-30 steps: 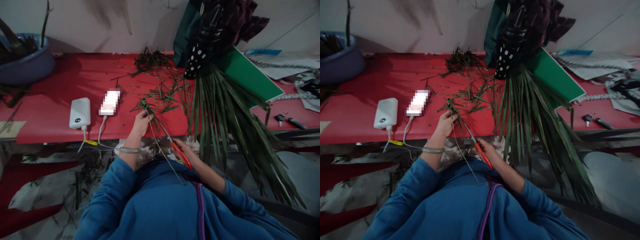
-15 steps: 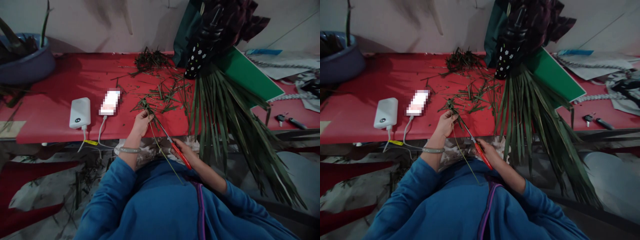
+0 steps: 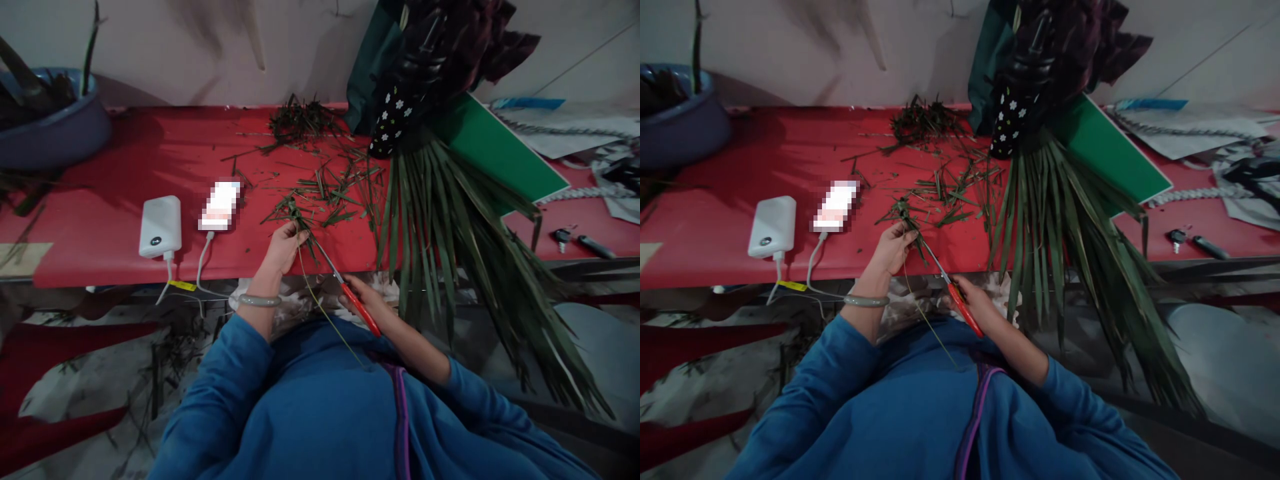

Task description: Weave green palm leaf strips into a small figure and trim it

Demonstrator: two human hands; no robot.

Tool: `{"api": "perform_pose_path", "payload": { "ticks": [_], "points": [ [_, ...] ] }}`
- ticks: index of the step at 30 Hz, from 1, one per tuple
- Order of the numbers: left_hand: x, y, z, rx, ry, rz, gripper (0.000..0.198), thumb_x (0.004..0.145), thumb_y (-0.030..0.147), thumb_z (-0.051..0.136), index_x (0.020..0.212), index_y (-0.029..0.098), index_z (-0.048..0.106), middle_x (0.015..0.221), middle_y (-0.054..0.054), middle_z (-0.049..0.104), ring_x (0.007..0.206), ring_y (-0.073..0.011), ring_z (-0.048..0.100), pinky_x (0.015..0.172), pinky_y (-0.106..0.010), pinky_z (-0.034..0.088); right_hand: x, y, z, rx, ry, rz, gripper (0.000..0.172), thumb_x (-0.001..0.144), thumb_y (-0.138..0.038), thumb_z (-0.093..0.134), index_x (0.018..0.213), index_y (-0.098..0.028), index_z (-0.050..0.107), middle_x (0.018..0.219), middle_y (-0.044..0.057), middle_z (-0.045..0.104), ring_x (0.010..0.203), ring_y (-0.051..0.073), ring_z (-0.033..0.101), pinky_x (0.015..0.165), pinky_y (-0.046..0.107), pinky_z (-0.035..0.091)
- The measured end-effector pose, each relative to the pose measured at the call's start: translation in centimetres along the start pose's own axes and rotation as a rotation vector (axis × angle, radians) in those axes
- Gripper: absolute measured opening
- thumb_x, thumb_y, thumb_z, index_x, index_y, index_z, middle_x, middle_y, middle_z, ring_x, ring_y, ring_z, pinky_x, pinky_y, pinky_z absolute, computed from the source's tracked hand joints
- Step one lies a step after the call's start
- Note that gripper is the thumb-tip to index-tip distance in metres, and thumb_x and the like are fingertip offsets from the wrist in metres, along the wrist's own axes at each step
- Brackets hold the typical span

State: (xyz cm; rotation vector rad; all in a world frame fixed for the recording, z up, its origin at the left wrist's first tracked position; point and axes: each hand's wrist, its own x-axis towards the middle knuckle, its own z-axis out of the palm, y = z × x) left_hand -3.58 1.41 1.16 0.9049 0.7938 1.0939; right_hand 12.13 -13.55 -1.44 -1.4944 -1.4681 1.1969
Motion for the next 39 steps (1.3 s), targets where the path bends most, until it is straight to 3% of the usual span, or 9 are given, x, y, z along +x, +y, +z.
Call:
{"api": "perform_pose_path", "payload": {
  "ticks": [11,20,29,39],
  "points": [
    [-0.3,0.4,0.3,0.057,0.008,-0.046,0.018,0.053,0.019,0.069,0.064,0.013,0.056,0.058,0.006,0.053,0.054,-0.0036,0.046,0.053,-0.017,0.035,0.7,-2.3,0.2,0.093,-0.002,0.055,0.043,0.07,-0.037,0.052,0.107,-0.016,0.044,0.077,0.0,0.05,0.057,0.007,0.045,0.046,0.019,0.036],
    [-0.2,0.2,0.1,0.067,-0.02,-0.054,0.019,0.055,0.02,0.069,0.07,0.013,0.06,0.065,0.004,0.058,0.06,-0.0052,0.051,0.058,-0.017,0.038,1.1,-1.3,0.7,0.114,0.076,0.104,0.05,0.068,-0.042,0.054,0.11,-0.017,0.046,0.075,0.0,0.052,0.055,0.008,0.047,0.043,0.018,0.037],
    [-0.2,0.4,0.3,-0.035,-0.017,-0.039,0.02,0.052,0.018,0.07,0.069,0.014,0.06,0.063,0.005,0.058,0.058,-0.0038,0.05,0.062,-0.017,0.041,0.4,-1.6,0.2,0.056,-0.009,0.04,0.043,0.072,-0.037,0.052,0.11,-0.018,0.045,0.075,0.0,0.052,0.056,0.007,0.046,0.046,0.018,0.038],
    [-0.2,0.3,0.1,-0.044,-0.001,-0.051,0.02,0.053,0.019,0.07,0.069,0.015,0.059,0.064,0.005,0.057,0.058,-0.0037,0.05,0.06,-0.017,0.04,0.1,-1.7,0.1,0.052,0.03,0.077,0.044,0.069,-0.039,0.053,0.106,-0.018,0.044,0.073,-0.001,0.049,0.055,0.008,0.044,0.045,0.019,0.036]
  ]
}}
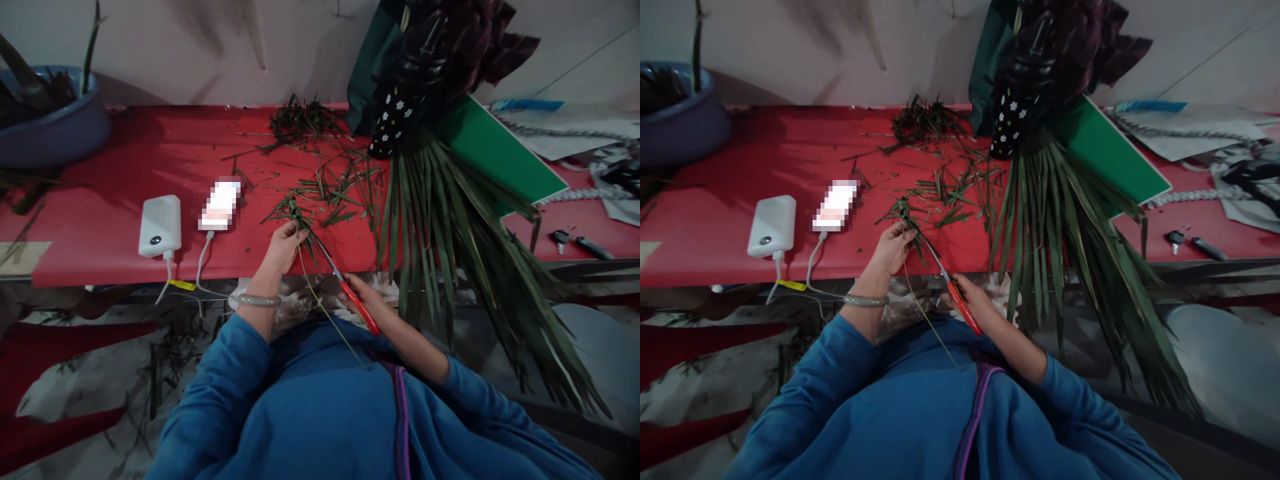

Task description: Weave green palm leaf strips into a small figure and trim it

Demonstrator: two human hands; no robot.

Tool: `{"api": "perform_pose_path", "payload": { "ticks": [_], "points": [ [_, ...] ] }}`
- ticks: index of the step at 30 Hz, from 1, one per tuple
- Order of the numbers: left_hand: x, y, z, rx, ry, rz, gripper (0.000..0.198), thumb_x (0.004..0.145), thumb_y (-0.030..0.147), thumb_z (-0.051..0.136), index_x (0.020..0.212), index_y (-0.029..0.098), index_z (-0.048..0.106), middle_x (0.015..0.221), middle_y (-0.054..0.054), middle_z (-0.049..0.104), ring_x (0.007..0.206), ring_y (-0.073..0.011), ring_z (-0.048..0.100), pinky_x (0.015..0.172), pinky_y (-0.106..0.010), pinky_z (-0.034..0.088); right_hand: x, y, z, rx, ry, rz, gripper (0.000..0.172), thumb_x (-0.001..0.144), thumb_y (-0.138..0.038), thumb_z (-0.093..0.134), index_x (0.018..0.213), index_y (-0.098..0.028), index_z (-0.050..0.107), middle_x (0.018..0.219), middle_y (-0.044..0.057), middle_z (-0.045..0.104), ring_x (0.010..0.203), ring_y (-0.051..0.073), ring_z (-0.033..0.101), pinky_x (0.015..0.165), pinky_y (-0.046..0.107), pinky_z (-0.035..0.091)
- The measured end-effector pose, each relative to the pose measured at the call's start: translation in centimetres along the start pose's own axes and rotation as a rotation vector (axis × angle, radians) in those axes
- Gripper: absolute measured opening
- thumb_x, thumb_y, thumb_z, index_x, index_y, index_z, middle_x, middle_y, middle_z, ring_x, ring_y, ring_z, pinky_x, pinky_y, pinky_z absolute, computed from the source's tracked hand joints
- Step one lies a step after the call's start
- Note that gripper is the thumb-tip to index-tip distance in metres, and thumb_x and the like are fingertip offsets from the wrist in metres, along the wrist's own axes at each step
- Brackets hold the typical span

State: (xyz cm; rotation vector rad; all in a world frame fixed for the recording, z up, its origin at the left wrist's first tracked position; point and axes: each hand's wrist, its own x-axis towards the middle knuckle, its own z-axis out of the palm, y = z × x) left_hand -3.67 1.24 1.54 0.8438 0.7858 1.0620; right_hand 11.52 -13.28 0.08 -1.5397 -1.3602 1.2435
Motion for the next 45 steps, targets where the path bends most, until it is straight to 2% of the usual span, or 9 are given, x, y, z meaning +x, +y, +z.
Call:
{"api": "perform_pose_path", "payload": {
  "ticks": [4,10,17,21,26,30,35,41,45],
  "points": [
    [-0.1,0.1,0.0,0.009,-0.002,-0.004,0.021,0.051,0.019,0.072,0.067,0.015,0.059,0.062,0.005,0.056,0.057,-0.0036,0.05,0.059,-0.017,0.04,0.4,0.1,0.1,0.016,-0.01,-0.007,0.044,0.069,-0.039,0.053,0.107,-0.018,0.044,0.075,-0.001,0.05,0.057,0.008,0.046,0.046,0.02,0.038],
    [-0.1,0.0,0.0,0.057,-0.03,0.0,0.022,0.053,0.021,0.07,0.072,0.014,0.061,0.067,0.003,0.059,0.061,-0.0054,0.052,0.06,-0.018,0.04,1.3,-0.3,0.3,-0.007,0.046,-0.051,0.044,0.068,-0.039,0.054,0.107,-0.019,0.047,0.075,0.0,0.053,0.06,0.01,0.049,0.049,0.02,0.04],
    [-0.1,-0.2,-0.2,0.106,-0.05,-0.003,0.022,0.056,0.024,0.07,0.074,0.015,0.062,0.067,0.003,0.059,0.059,-0.005,0.051,0.056,-0.017,0.039,1.9,-0.8,0.6,0.053,0.085,0.045,0.042,0.066,-0.037,0.055,0.103,-0.019,0.049,0.068,-0.001,0.051,0.052,0.009,0.047,0.041,0.019,0.037],
    [-0.1,-0.2,-0.2,0.075,-0.051,-0.029,0.027,0.054,0.025,0.072,0.079,0.016,0.064,0.071,0.002,0.061,0.06,-0.0055,0.052,0.057,-0.018,0.04,1.9,-0.7,0.7,0.094,0.098,0.056,0.044,0.063,-0.039,0.057,0.102,-0.018,0.05,0.07,0.0,0.052,0.054,0.01,0.05,0.041,0.02,0.039],
    [-0.1,0.1,0.1,0.0,0.046,-0.042,0.024,0.052,0.026,0.072,0.072,0.014,0.064,0.07,0.001,0.062,0.064,-0.0062,0.054,0.063,-0.018,0.042,1.8,-0.7,0.5,0.09,0.102,0.027,0.042,0.065,-0.038,0.056,0.102,-0.019,0.05,0.072,0.0,0.054,0.058,0.01,0.052,0.043,0.019,0.04],
    [-0.2,0.4,0.3,-0.005,0.1,-0.064,0.021,0.051,0.025,0.071,0.067,0.014,0.063,0.066,0.001,0.061,0.062,-0.0066,0.055,0.06,-0.018,0.042,1.8,-0.6,0.4,0.08,0.103,0.016,0.044,0.064,-0.04,0.057,0.102,-0.018,0.05,0.072,0.0,0.055,0.059,0.01,0.052,0.045,0.02,0.042],
    [-0.3,0.4,0.0,-0.005,0.002,-0.088,0.023,0.051,0.021,0.07,0.073,0.014,0.064,0.069,0.0,0.063,0.061,-0.0062,0.055,0.058,-0.017,0.043,1.8,-0.4,0.4,0.061,0.126,0.028,0.05,0.063,-0.043,0.058,0.105,-0.016,0.049,0.074,0.001,0.055,0.054,0.009,0.05,0.041,0.02,0.039],
    [-0.5,0.5,-0.3,0.027,-0.148,-0.084,0.02,0.054,0.016,0.066,0.074,0.014,0.065,0.069,0.0,0.063,0.061,-0.0074,0.056,0.06,-0.019,0.044,1.8,-0.3,0.4,0.085,0.129,0.039,0.05,0.063,-0.044,0.058,0.104,-0.017,0.049,0.074,0.001,0.056,0.053,0.01,0.05,0.04,0.021,0.039],
    [-0.6,0.7,0.0,0.041,-0.172,-0.069,0.021,0.053,0.013,0.065,0.074,0.015,0.065,0.07,0.0,0.063,0.063,-0.0078,0.056,0.065,-0.021,0.044,1.7,-0.5,0.3,0.061,0.117,0.022,0.048,0.065,-0.044,0.056,0.104,-0.018,0.048,0.073,0.001,0.055,0.054,0.01,0.05,0.04,0.02,0.038]
  ]
}}
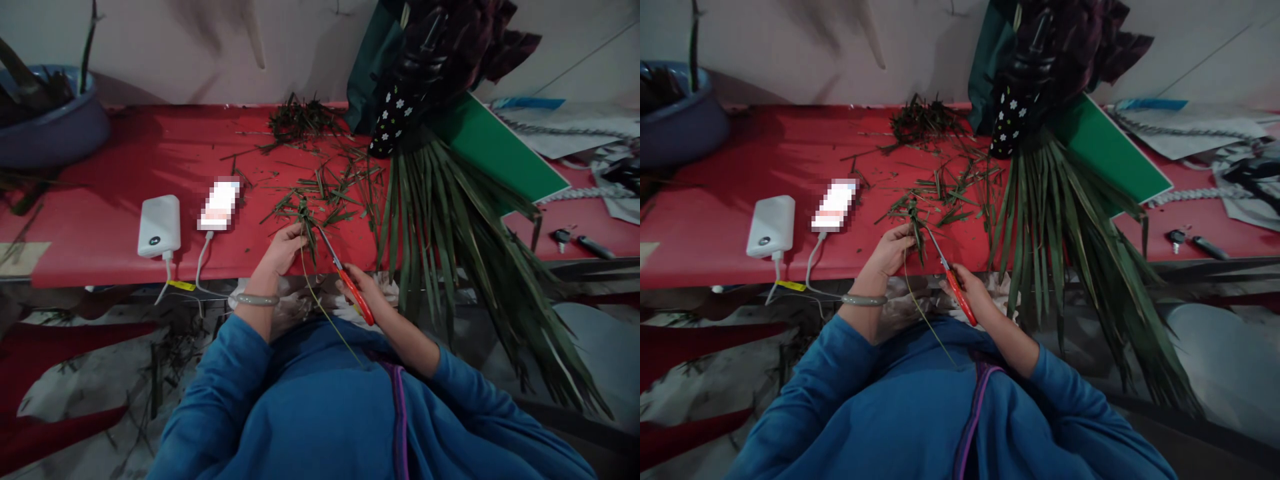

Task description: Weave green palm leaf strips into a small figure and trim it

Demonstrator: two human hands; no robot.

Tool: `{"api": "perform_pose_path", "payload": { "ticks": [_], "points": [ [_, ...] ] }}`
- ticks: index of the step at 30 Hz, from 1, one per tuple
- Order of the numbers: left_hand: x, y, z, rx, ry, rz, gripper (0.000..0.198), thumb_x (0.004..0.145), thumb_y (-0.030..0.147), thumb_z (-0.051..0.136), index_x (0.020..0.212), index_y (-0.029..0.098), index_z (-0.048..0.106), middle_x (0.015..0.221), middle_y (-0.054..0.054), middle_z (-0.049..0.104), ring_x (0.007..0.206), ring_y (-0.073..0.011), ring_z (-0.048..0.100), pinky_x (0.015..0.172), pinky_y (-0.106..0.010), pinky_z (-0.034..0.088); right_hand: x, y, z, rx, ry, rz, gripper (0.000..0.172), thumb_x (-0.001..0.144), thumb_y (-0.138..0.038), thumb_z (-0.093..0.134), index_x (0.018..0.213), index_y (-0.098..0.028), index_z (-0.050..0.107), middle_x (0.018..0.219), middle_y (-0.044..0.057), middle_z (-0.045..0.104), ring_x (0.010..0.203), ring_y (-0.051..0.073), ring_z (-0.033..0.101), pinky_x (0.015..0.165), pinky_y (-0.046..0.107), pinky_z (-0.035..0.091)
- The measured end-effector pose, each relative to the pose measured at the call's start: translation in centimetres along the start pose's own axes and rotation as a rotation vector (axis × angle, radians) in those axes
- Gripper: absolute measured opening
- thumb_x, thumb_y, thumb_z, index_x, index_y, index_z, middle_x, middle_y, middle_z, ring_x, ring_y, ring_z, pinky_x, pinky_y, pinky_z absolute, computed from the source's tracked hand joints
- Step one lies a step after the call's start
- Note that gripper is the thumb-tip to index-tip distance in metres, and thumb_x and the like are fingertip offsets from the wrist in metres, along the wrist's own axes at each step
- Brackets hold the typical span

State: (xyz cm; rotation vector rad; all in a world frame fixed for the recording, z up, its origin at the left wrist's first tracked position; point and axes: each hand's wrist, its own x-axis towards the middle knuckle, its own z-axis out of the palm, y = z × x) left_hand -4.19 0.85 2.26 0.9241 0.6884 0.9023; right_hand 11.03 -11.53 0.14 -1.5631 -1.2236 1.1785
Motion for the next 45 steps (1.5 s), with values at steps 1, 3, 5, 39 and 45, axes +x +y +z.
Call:
{"api": "perform_pose_path", "payload": {
  "ticks": [1,3,5,39,45],
  "points": [
    [0.0,0.0,0.1,-0.002,0.012,0.0,0.022,0.053,0.013,0.065,0.075,0.015,0.065,0.07,0.001,0.063,0.063,-0.0073,0.056,0.065,-0.021,0.044,0.0,0.0,0.0,-0.011,-0.004,-0.007,0.048,0.065,-0.044,0.056,0.104,-0.018,0.049,0.073,0.002,0.055,0.054,0.01,0.05,0.041,0.02,0.038],
    [0.0,0.0,0.2,-0.012,0.053,-0.003,0.021,0.052,0.014,0.066,0.073,0.016,0.065,0.069,0.002,0.062,0.06,-0.0061,0.055,0.063,-0.02,0.043,-0.2,0.0,-0.1,-0.032,-0.008,-0.019,0.048,0.066,-0.044,0.055,0.105,-0.018,0.049,0.075,0.002,0.056,0.056,0.01,0.051,0.043,0.021,0.04],
    [0.1,0.0,0.3,-0.019,0.098,0.001,0.02,0.05,0.015,0.068,0.07,0.015,0.064,0.064,0.003,0.061,0.056,-0.0052,0.052,0.058,-0.019,0.042,-0.3,0.3,-0.2,-0.044,-0.011,-0.029,0.048,0.067,-0.044,0.055,0.108,-0.018,0.048,0.077,0.002,0.056,0.058,0.01,0.052,0.046,0.021,0.042],
    [0.7,-0.7,0.1,0.027,0.21,0.067,0.028,0.05,0.027,0.073,0.066,0.015,0.053,0.054,0.005,0.055,0.045,-0.0061,0.051,0.046,-0.02,0.041,-3.0,2.4,-2.3,-0.363,-0.096,-0.073,0.049,0.073,-0.038,0.055,0.118,-0.019,0.045,0.089,0.005,0.064,0.076,0.016,0.06,0.068,0.029,0.048],
    [0.8,-0.8,0.0,0.036,0.202,0.077,0.028,0.051,0.027,0.073,0.065,0.015,0.052,0.054,0.006,0.054,0.044,-0.0058,0.05,0.045,-0.02,0.04,-2.6,3.0,-2.1,-0.327,-0.086,-0.119,0.049,0.073,-0.038,0.054,0.117,-0.019,0.046,0.086,0.004,0.064,0.074,0.016,0.061,0.067,0.028,0.048]
  ]
}}
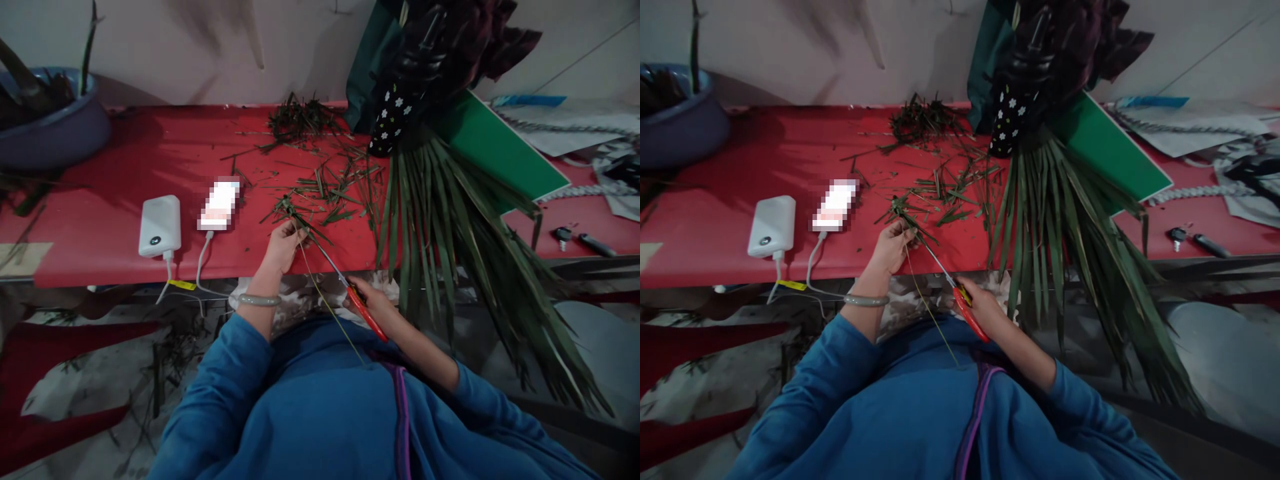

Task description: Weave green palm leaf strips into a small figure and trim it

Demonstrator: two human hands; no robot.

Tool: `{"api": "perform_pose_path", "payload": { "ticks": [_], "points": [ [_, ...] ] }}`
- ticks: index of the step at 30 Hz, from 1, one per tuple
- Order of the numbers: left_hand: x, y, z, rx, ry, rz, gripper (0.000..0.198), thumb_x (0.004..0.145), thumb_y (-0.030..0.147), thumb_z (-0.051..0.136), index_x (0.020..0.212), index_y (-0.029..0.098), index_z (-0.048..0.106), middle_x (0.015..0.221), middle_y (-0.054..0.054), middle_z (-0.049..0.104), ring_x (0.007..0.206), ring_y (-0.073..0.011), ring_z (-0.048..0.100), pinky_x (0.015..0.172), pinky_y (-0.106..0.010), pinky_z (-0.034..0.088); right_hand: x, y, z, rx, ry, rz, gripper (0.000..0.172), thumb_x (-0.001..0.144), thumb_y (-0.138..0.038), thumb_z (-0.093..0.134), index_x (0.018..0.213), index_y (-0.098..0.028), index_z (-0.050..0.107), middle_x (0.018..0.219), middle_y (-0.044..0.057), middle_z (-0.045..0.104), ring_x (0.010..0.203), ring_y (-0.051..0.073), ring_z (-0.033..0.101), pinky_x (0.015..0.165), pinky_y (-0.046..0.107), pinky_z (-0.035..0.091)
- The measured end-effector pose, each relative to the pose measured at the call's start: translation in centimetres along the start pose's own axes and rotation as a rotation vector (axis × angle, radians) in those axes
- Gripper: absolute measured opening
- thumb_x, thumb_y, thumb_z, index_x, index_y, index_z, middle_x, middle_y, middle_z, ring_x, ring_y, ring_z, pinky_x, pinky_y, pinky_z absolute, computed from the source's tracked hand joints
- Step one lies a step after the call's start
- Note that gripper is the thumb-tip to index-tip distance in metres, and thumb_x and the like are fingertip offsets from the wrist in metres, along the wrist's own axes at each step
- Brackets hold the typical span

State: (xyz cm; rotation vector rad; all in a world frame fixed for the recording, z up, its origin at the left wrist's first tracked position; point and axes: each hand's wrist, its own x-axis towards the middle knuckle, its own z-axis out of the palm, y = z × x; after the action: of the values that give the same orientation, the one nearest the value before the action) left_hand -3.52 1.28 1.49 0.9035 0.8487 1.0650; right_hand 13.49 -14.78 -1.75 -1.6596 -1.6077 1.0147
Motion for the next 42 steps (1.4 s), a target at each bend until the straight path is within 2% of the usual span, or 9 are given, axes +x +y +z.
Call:
{"api": "perform_pose_path", "payload": {
  "ticks": [10,20,30,39,42],
  "points": [
    [-0.1,0.1,-0.1,-0.009,-0.015,-0.006,0.025,0.054,0.026,0.071,0.066,0.015,0.052,0.052,0.005,0.055,0.044,-0.0065,0.052,0.045,-0.019,0.041,0.1,0.6,0.3,0.042,0.034,0.018,0.048,0.071,-0.037,0.057,0.115,-0.02,0.049,0.083,0.004,0.065,0.073,0.016,0.061,0.066,0.027,0.049],
    [-0.2,0.5,-0.2,0.02,-0.05,-0.053,0.028,0.052,0.03,0.072,0.063,0.015,0.051,0.05,0.005,0.054,0.043,-0.0065,0.052,0.042,-0.018,0.039,0.6,0.0,0.2,-0.047,0.034,-0.001,0.05,0.073,-0.04,0.055,0.117,-0.018,0.047,0.086,0.004,0.063,0.072,0.015,0.06,0.067,0.027,0.048],
    [-0.1,0.3,-0.3,-0.008,-0.055,-0.078,0.027,0.055,0.031,0.071,0.068,0.015,0.053,0.053,0.003,0.057,0.044,-0.0072,0.053,0.044,-0.019,0.039,1.0,0.5,0.7,0.038,0.066,-0.005,0.049,0.07,-0.039,0.058,0.113,-0.018,0.051,0.085,0.004,0.064,0.073,0.015,0.061,0.069,0.027,0.049],
    [-0.2,0.4,-0.2,-0.016,-0.025,-0.059,0.029,0.055,0.031,0.071,0.068,0.017,0.048,0.052,0.005,0.055,0.045,-0.0076,0.054,0.043,-0.018,0.039,0.8,-0.7,0.0,-0.044,0.061,0.003,0.048,0.071,-0.039,0.057,0.114,-0.019,0.05,0.087,0.005,0.064,0.073,0.016,0.061,0.068,0.028,0.048],
    [-0.2,0.3,-0.3,-0.003,-0.058,-0.051,0.028,0.056,0.029,0.07,0.068,0.017,0.048,0.052,0.005,0.055,0.045,-0.0075,0.054,0.044,-0.018,0.039,0.8,-1.2,-0.3,-0.086,0.047,-0.006,0.049,0.072,-0.04,0.055,0.115,-0.017,0.049,0.086,0.006,0.064,0.072,0.016,0.06,0.069,0.029,0.048]
  ]
}}
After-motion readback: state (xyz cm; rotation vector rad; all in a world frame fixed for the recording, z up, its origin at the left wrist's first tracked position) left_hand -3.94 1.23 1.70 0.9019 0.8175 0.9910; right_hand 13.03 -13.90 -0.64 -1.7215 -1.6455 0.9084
